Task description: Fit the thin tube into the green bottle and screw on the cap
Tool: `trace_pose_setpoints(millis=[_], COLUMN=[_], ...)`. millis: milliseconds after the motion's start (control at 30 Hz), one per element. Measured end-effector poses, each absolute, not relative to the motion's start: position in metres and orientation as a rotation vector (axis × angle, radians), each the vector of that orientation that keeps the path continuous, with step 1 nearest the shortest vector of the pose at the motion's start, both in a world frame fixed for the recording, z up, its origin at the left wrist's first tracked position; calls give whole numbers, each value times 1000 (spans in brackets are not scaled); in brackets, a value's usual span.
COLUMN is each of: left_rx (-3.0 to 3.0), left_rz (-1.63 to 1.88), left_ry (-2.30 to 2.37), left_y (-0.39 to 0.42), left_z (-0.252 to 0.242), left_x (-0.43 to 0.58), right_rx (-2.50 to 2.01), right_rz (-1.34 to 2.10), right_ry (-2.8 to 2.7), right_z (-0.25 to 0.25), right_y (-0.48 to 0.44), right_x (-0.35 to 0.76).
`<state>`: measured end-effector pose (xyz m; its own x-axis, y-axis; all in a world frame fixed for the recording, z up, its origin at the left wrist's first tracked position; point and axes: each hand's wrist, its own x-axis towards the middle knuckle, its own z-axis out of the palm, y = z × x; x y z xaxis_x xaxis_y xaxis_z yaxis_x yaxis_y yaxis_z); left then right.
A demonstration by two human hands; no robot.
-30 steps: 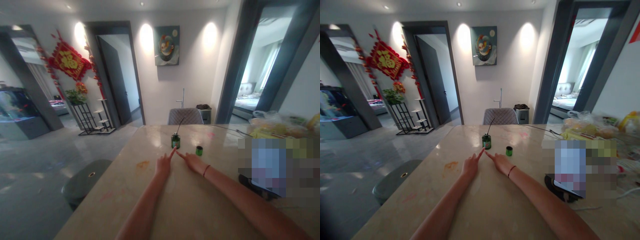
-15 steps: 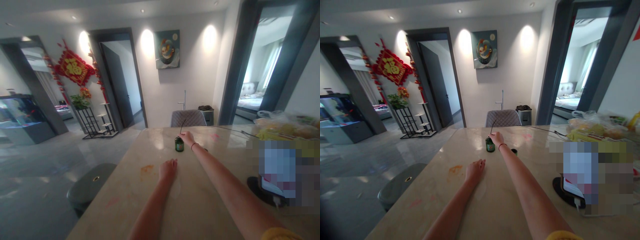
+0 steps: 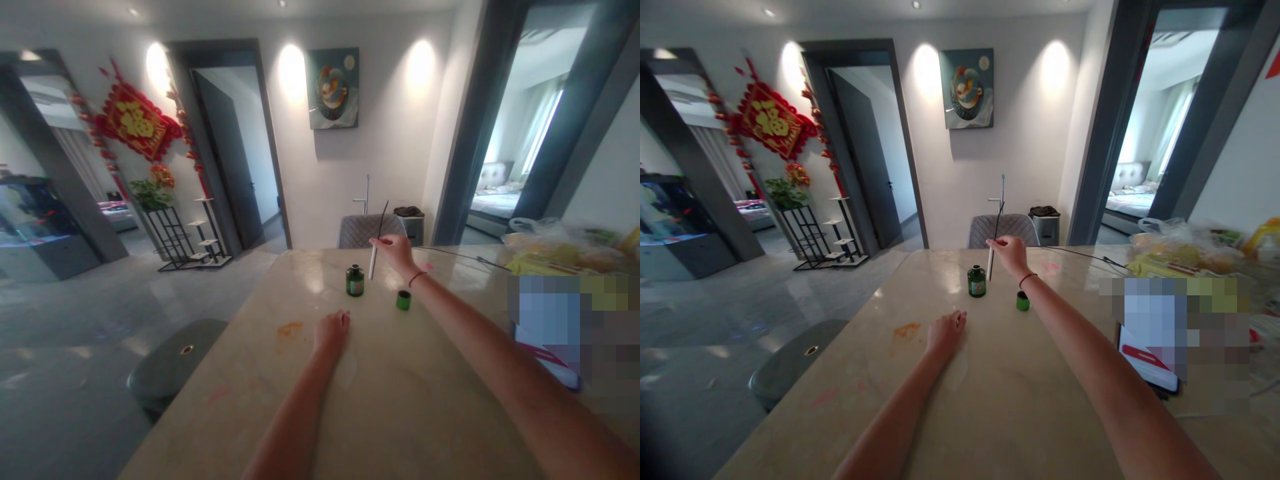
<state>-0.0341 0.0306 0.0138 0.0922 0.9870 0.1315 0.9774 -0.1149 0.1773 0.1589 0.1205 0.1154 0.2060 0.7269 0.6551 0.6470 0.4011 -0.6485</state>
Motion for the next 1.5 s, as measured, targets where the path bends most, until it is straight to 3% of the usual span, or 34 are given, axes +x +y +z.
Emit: trace_pose_setpoints(millis=[267,467,567,667,800,1000,1267,1500], left_rx=[2300,2322,2316,2301,2294,2302,2266,2225], left_rz=[323,333,319,305,299,320,304,471], left_ry=[2071,2077,2073,2071,2062,2055,2049,1992], left_y=[32,31,31,31,31,29,29,30], left_z=[14,14,15,16,17,17,18,13], left_x=[-33,-33,-33,-32,-33,-33,-33,-34], right_rx=[-2082,-2222,-2236,-2142,-1759,-1144,-1177,-1197], right_rz=[157,-34,160,325,303,616,456,562], right_ry=[-1814,-1949,-2304,-2411,-1967,-1489,-1694,-1826], right_z=[53,52,52,52,58,61,46,57], right_y=[109,108,110,116,134,167,178,158], right_x=[164,179,194,207,206,156,122,128])
